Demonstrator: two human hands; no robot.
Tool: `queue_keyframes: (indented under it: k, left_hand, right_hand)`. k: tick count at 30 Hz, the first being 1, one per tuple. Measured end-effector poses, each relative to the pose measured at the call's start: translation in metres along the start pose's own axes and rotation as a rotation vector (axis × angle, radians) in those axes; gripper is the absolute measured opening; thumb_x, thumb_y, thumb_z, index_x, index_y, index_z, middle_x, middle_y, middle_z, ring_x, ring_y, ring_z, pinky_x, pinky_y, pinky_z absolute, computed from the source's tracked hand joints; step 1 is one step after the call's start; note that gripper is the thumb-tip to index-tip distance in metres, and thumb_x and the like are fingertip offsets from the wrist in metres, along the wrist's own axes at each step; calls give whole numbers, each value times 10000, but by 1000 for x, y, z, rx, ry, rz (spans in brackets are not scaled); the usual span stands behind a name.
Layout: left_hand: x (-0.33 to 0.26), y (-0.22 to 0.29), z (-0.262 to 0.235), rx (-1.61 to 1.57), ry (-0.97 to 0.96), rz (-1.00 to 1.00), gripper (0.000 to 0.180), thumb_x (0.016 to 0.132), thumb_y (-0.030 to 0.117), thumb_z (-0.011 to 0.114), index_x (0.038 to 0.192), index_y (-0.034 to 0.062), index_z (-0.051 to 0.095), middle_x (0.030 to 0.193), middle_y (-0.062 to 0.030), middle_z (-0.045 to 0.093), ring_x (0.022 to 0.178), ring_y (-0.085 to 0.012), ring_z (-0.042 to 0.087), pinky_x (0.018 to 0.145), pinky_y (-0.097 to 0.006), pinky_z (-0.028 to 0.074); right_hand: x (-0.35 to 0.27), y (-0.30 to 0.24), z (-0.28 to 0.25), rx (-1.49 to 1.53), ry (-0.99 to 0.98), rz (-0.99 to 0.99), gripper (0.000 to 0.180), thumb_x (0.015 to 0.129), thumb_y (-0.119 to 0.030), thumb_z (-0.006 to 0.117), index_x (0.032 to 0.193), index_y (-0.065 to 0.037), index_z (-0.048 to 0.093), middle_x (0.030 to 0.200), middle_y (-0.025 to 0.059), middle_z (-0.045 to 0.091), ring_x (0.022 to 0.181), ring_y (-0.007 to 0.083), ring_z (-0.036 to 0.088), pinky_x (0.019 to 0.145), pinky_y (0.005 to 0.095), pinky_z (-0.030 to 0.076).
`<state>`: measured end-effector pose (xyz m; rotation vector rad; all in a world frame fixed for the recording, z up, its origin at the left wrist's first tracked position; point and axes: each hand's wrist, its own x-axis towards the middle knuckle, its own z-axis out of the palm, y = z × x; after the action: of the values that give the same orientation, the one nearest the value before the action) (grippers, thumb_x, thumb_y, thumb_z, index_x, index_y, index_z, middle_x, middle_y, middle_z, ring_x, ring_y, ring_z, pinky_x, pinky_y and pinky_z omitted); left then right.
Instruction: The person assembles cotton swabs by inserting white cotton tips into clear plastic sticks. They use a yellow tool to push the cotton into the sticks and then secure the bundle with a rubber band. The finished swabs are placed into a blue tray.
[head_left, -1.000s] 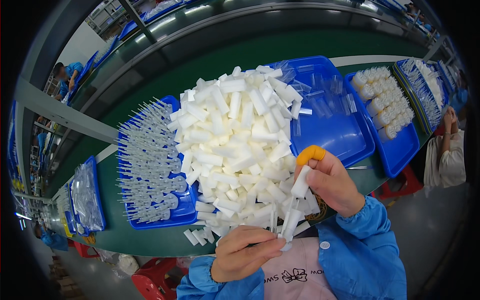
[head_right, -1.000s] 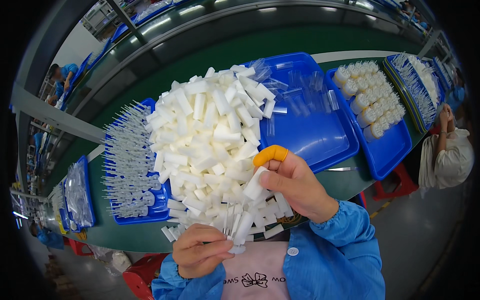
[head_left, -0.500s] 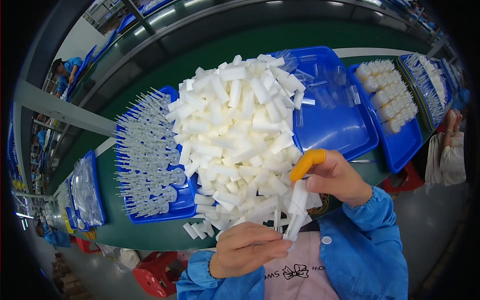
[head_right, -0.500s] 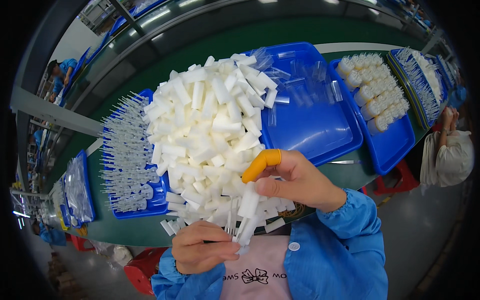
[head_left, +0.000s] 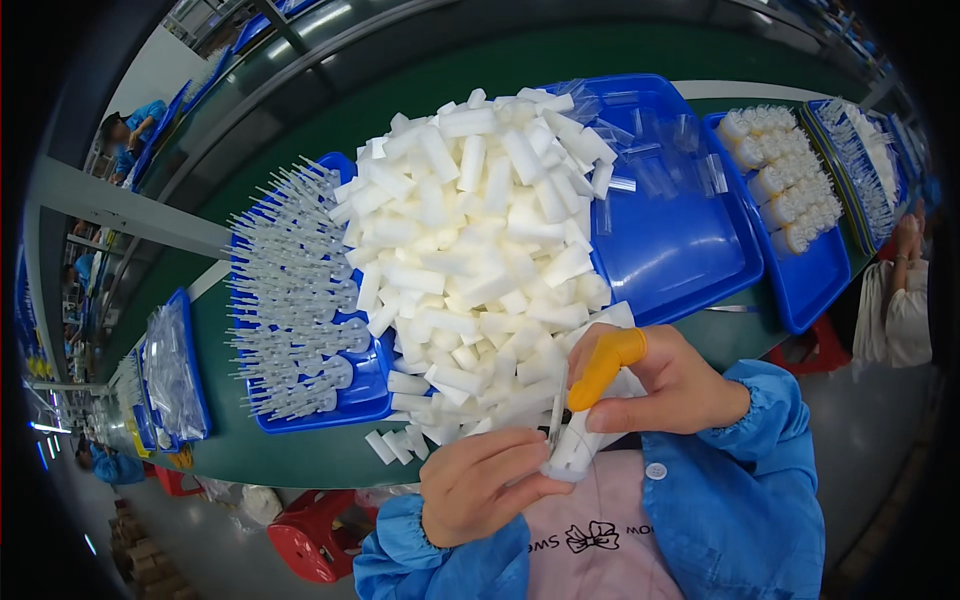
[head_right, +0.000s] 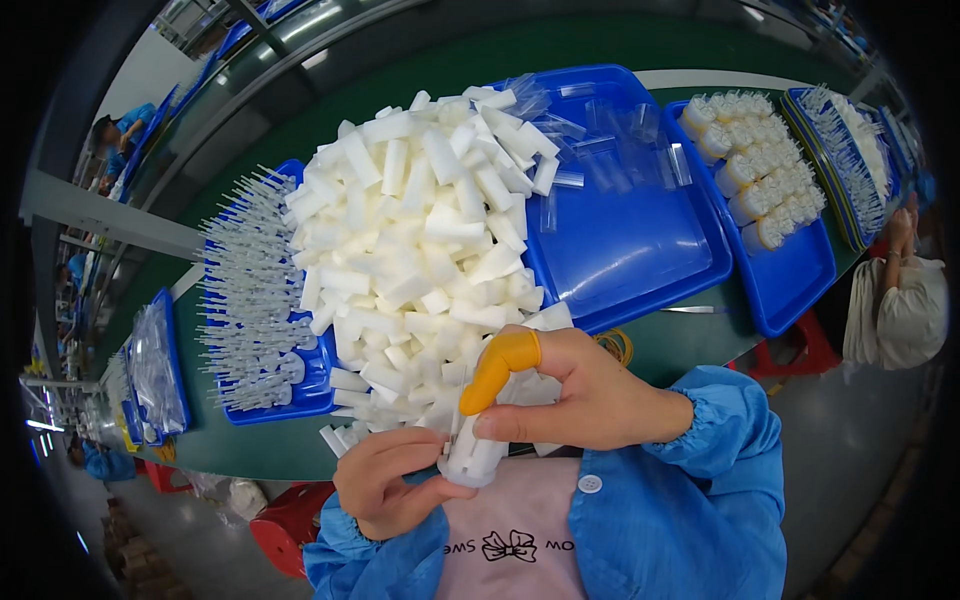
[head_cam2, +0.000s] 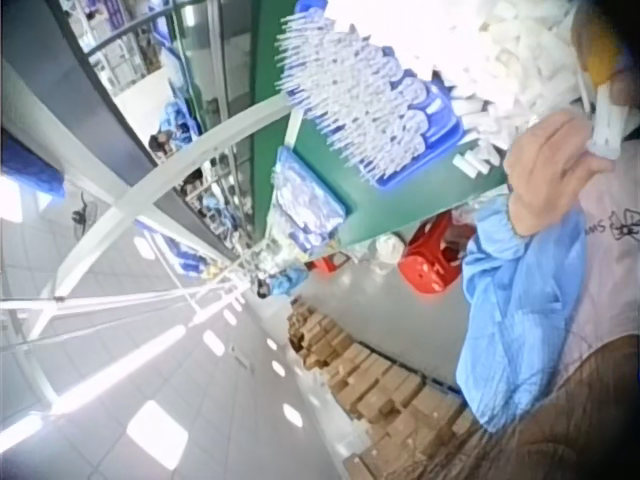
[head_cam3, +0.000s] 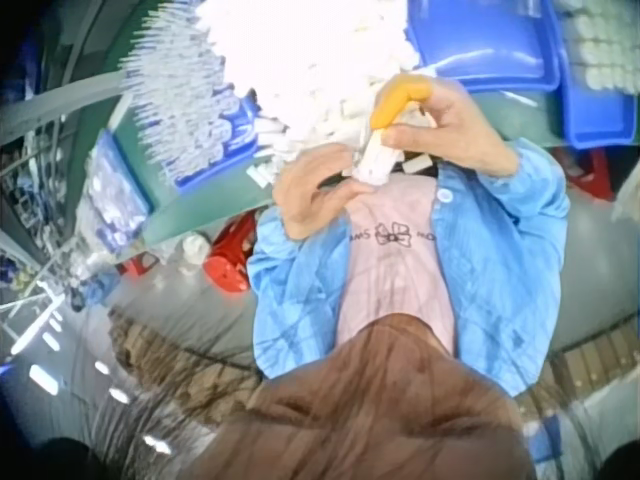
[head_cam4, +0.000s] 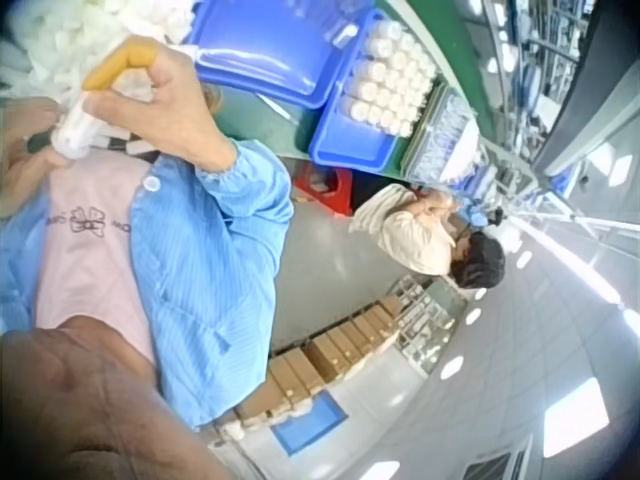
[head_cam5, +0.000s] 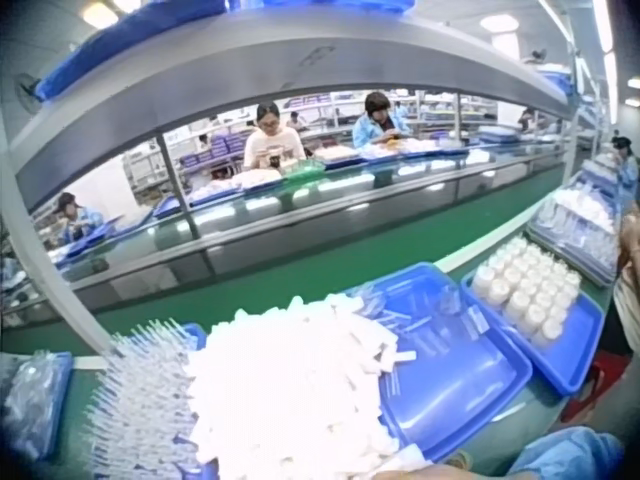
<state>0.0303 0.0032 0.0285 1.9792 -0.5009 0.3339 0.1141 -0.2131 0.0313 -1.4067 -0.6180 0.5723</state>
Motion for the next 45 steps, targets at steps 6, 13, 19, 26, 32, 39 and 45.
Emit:
queue_keyframes:
  k: [6,13,19,26,32,39,45]
  left_hand:
    - [-11,-10,0,-465,179,-208,385,598,107,855,907,6,650,894,-123,626,770,-173,611,632,-256,474]
    - [-8,-13,-2,-612,199,-250,291,665,20,806,902,-12,640,932,-151,606,820,-181,584,727,-283,455]
    - [-7,-14,4,-715,273,-264,286,671,-28,775,910,-4,619,938,-141,592,838,-179,558,772,-301,444]
    - [-6,-14,-3,-735,324,-358,284,673,-81,725,903,15,589,944,-117,569,869,-172,550,797,-305,448]
    - [-5,-14,0,-773,341,-404,268,697,-75,726,900,19,579,957,-106,557,874,-169,551,811,-295,457]
    - [-10,-13,-3,-758,357,-398,258,706,-66,727,900,16,579,973,-105,550,884,-165,553,819,-293,460]
    - [-9,-12,-1,-781,335,-399,265,706,-52,739,905,15,578,989,-105,546,878,-161,559,814,-291,469]
  right_hand:
    - [1,-15,1,-187,210,-126,395,772,-140,739,1104,-19,564,964,53,626,939,158,556,834,297,434]
    - [2,-8,6,122,143,13,300,784,-100,727,1039,-20,592,943,37,627,830,110,560,777,251,450]
    - [2,-8,9,72,131,-21,184,784,-35,703,957,-20,641,907,31,621,717,91,550,686,222,450]
    - [24,-10,-73,-627,542,-150,207,793,-72,643,994,-31,663,872,48,634,691,98,550,636,241,445]
    - [41,46,-138,-1239,580,-36,238,745,-131,698,968,-63,651,902,83,564,803,235,562,698,340,466]
    - [34,38,-130,-1541,340,162,242,685,-140,729,892,-69,625,894,91,548,875,295,560,749,388,464]
    - [24,32,-133,-1444,319,-7,255,691,-160,725,920,-89,637,860,80,580,852,283,586,700,374,472]
